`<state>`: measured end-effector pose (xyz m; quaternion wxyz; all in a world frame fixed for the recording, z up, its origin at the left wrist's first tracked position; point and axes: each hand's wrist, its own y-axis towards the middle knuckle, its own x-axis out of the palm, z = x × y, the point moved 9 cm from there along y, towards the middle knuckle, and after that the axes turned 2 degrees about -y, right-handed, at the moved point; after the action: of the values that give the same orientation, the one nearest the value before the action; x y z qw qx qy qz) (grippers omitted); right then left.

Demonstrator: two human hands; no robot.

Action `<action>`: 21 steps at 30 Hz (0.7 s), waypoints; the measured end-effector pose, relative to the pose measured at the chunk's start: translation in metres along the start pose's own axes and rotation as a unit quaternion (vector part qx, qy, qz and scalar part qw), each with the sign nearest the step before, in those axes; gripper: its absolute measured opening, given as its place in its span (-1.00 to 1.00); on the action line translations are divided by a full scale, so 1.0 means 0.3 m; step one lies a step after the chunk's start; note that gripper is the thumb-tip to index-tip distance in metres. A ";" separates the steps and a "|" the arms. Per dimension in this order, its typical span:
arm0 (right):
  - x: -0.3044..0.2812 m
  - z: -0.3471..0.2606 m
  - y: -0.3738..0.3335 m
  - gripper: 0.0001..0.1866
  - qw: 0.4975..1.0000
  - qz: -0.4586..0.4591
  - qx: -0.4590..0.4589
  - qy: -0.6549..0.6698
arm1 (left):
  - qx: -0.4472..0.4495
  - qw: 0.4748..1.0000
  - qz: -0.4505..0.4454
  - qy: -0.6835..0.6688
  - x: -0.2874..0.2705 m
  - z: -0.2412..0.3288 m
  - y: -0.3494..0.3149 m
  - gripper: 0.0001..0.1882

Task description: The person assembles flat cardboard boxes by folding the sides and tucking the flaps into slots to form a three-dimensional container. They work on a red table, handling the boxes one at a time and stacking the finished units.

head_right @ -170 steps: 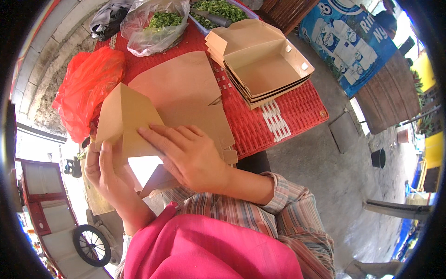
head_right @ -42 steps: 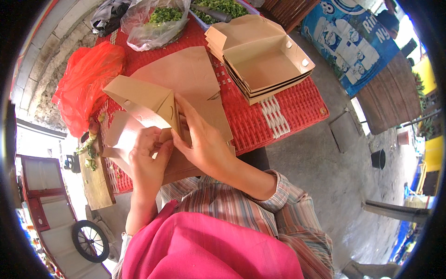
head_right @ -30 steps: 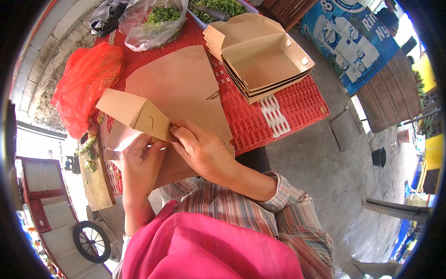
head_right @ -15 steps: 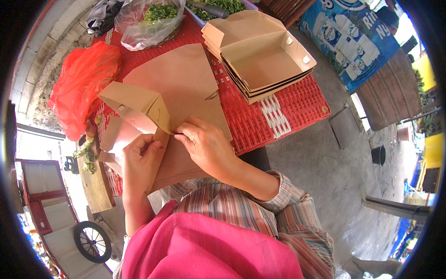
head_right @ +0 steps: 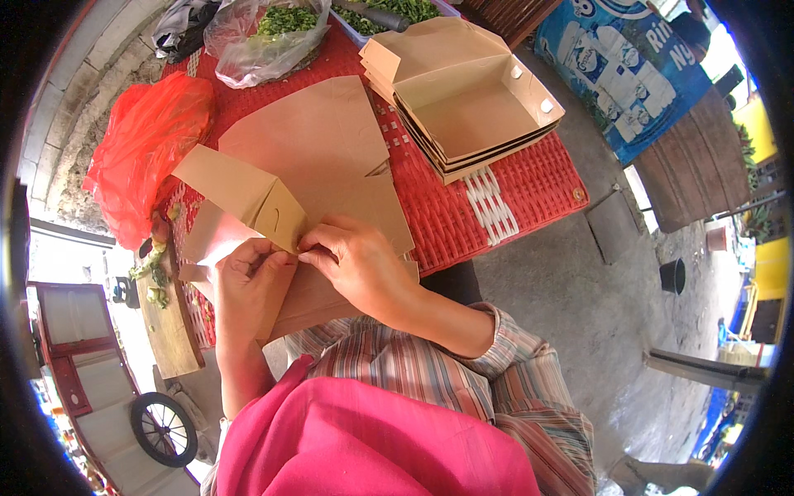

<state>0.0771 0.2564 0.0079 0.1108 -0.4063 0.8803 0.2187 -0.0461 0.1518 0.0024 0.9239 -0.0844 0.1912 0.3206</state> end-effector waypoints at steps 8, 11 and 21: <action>-0.014 -0.043 -0.009 -0.89 0.998 0.037 -0.031 -0.046 | 0.027 0.999 0.020 -0.002 -0.011 0.007 -0.015 -0.88; -0.009 -0.046 -0.010 -0.89 0.997 0.037 -0.044 -0.053 | 0.018 0.999 0.028 -0.023 -0.014 0.003 -0.021 -0.89; -0.012 -0.033 -0.004 -0.90 0.998 0.039 -0.029 -0.027 | 0.110 0.992 0.036 0.041 0.006 0.116 -0.048 -0.89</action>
<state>0.0803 0.2533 0.0177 0.1143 -0.3689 0.8853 0.2589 -0.0253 0.1512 0.0341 0.9066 0.0112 0.2661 0.3273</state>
